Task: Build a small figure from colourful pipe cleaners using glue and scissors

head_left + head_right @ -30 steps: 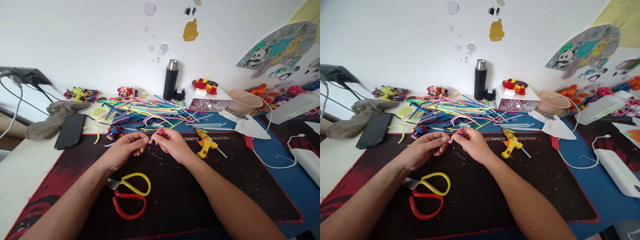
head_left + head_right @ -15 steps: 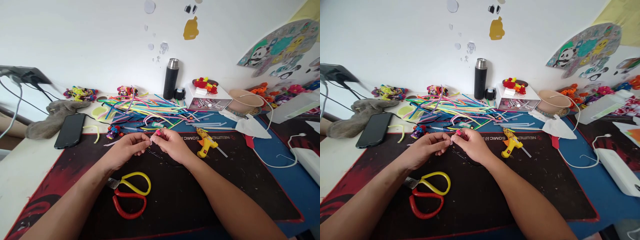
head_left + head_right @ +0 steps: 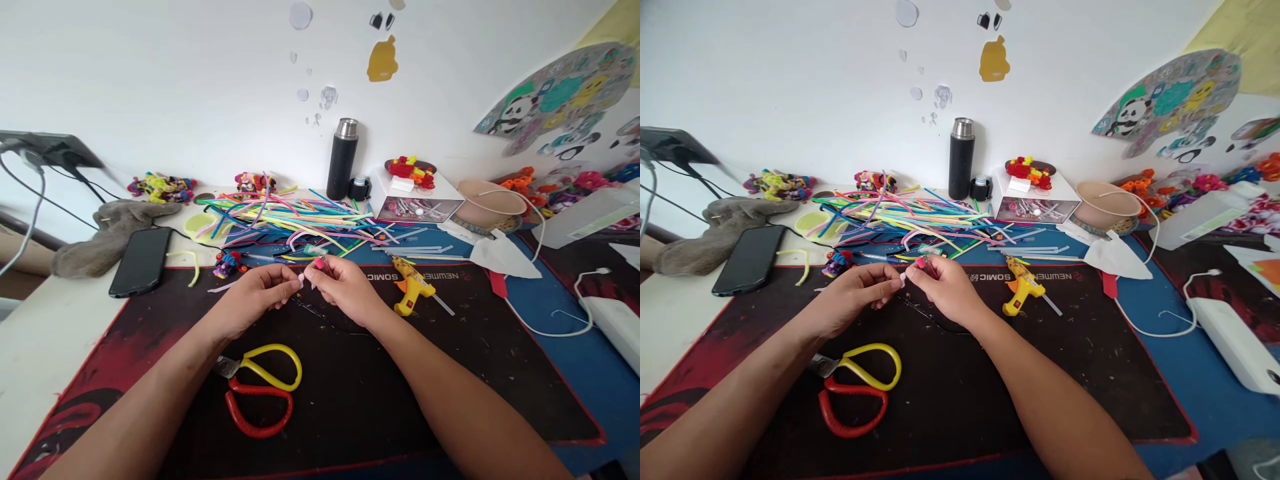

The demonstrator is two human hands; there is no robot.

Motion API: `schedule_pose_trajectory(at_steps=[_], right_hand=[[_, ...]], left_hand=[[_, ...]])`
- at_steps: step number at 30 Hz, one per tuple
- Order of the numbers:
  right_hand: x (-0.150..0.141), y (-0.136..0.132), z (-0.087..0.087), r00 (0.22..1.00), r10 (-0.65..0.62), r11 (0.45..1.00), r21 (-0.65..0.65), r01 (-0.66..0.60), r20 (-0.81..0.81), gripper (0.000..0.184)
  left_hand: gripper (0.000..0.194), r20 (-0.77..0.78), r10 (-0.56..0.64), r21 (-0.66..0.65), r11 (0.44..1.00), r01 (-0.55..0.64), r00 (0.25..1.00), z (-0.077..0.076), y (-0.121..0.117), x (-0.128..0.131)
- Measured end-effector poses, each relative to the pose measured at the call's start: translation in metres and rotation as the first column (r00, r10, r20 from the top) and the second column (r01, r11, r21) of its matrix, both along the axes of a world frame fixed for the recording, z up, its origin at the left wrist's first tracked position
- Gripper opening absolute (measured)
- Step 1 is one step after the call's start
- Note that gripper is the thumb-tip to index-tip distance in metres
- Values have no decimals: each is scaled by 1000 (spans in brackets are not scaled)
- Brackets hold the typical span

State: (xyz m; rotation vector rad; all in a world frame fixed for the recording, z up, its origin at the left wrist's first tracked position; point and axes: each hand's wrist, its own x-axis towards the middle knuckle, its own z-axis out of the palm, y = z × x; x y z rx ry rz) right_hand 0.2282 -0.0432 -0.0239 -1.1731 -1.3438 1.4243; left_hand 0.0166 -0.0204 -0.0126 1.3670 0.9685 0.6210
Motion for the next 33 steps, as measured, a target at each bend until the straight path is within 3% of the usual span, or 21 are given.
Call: schedule_pose_trajectory(at_steps=[8,12,20,26,33], right_hand=[[0,-1,5,993,-2,999,33,-2,116,36],[1,1,3,996,-14,1000,21,12,92,36],[2,3,-1,999,-43,999,-11,43,15,39],[2,3,1,999,-45,999,1,45,11,42],[4,3,2,997,-40,999,23,39,60,36]], left_hand=[[42,-97,-53,96,993,62,994,2,-2,1],[39,-218,12,197,980,32,976,3,-1,2],[25,-490,163,485,867,112,857,-6,2,13],[19,-573,230,573,799,184,786,-21,3,18],[21,-623,215,564,789,242,752,-23,7,18]])
